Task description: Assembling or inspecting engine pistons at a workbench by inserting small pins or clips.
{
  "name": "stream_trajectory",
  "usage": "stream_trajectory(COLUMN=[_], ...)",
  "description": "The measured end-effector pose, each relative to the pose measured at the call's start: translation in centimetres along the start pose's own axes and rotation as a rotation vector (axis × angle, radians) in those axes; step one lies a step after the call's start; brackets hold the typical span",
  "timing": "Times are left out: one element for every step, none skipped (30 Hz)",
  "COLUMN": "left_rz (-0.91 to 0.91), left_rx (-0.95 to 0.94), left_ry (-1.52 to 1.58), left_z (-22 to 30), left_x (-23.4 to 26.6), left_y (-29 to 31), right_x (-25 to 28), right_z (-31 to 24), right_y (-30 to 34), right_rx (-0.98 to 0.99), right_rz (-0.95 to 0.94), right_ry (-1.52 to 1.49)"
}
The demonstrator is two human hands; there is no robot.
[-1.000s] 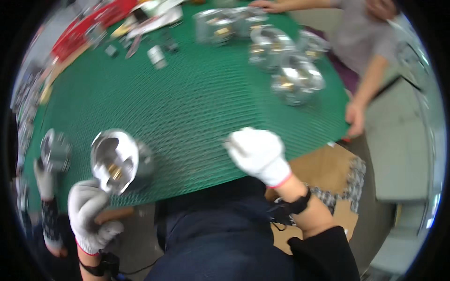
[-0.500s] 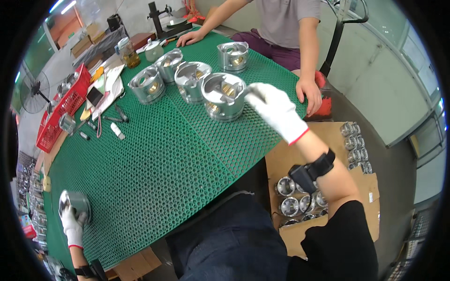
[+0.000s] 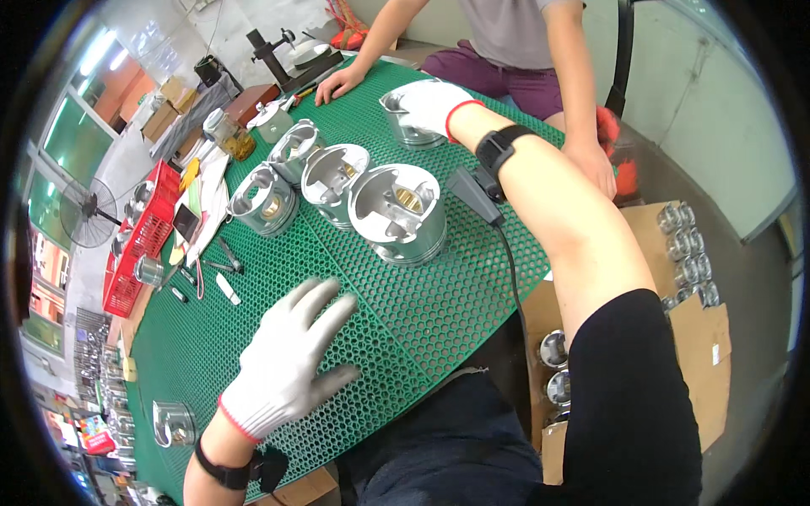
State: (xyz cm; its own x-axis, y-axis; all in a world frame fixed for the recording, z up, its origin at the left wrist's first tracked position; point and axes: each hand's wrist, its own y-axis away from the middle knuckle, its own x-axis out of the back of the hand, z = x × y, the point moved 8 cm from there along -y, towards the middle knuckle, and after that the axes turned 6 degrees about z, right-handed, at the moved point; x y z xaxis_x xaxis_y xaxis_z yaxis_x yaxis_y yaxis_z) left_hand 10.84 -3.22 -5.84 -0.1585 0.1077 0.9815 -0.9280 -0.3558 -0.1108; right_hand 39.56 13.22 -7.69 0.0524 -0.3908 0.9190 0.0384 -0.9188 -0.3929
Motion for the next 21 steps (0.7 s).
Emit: stream_trajectory(left_rz=[-0.021, 0.037, 0.097, 0.135, 0.175, 0.151, 0.168, 0.027, -0.115, -0.124, -0.067, -0.009, -0.018, 0.014, 0.045, 0.14, 0.141, 0.11, 0.101, 0.228, 0.377], left_rx=[-0.015, -0.057, -0.08, -0.073, -0.065, -0.078, -0.118, -0.07, -0.024, -0.014, -0.075, -0.147, -0.139, -0.11, -0.07, -0.057, 0.085, 0.364, 0.651, 0.783, 0.906], left_ry=[0.005, -0.033, -0.072, -0.085, -0.098, -0.083, -0.153, -0.21, -0.261, -0.263, -0.274, -0.279, -0.279, -0.225, -0.167, -0.064, 0.029, 0.385, 0.739, 0.874, 1.006], left_z=[0.1, 0.3, 0.2, -0.2, -0.7, -0.9, -1.2, -1.9, -2.0, -2.0, -1.5, -0.9, -0.8, -0.5, -0.5, -0.6, -1.6, -3.5, -4.7, -5.4, -6.1], left_x=[-0.9, -1.1, -1.4, -1.7, -1.9, -2.5, -3.1, -4.6, -5.7, -6.1, -6.2, -6.2, -6.2, -5.5, -4.9, -3.6, -2.5, -2.6, -3.1, -2.5, -2.1], left_y=[-2.1, -4.4, -6.1, -7.5, -8.7, -10.6, -11.9, -12.9, -13.5, -13.3, -13.0, -12.9, -12.0, -10.4, -8.4, -6.0, -3.0, 0.2, 3.8, 7.4, 11.1], right_x=[-0.6, -2.0, -2.6, -2.0, -1.8, -2.2, -2.3, -2.2, -1.7, -1.9, -2.5, -2.8, -3.0, -3.3, -3.8, -4.2, -3.5, -4.3, -4.8, -4.1, -3.3], right_z=[0.2, 1.8, 2.0, 1.3, 0.7, 1.4, 1.0, 0.7, 0.6, 0.8, 1.0, 1.5, 1.8, 2.2, 2.1, 1.6, 0.8, 1.3, 0.1, -0.2, 0.2], right_y=[0.3, -0.5, -1.1, -1.7, -2.0, -1.7, -1.4, -1.0, -0.7, -0.9, -1.3, -1.3, -1.1, -1.2, -1.5, -1.9, -1.5, -1.7, -1.1, -1.6, -1.5], right_rx=[0.037, 0.083, 0.029, 0.043, 0.058, 0.063, 0.063, 0.039, 0.014, -0.057, -0.072, -0.061, -0.047, -0.035, -0.015, 0.02, -0.04, -0.004, 0.09, 0.257, 0.19], right_rz=[-0.058, -0.012, -0.101, -0.108, -0.115, -0.091, -0.093, -0.084, -0.078, -0.198, -0.254, -0.208, -0.161, -0.136, -0.117, -0.188, -0.26, -0.294, -0.377, -0.175, -0.078], right_ry=[0.071, 0.075, 0.047, 0.056, 0.066, -0.001, -0.013, 0.013, 0.041, 0.067, 0.099, 0.102, 0.102, 0.104, 0.101, 0.169, 0.05, 0.035, -0.287, 0.024, -0.051])
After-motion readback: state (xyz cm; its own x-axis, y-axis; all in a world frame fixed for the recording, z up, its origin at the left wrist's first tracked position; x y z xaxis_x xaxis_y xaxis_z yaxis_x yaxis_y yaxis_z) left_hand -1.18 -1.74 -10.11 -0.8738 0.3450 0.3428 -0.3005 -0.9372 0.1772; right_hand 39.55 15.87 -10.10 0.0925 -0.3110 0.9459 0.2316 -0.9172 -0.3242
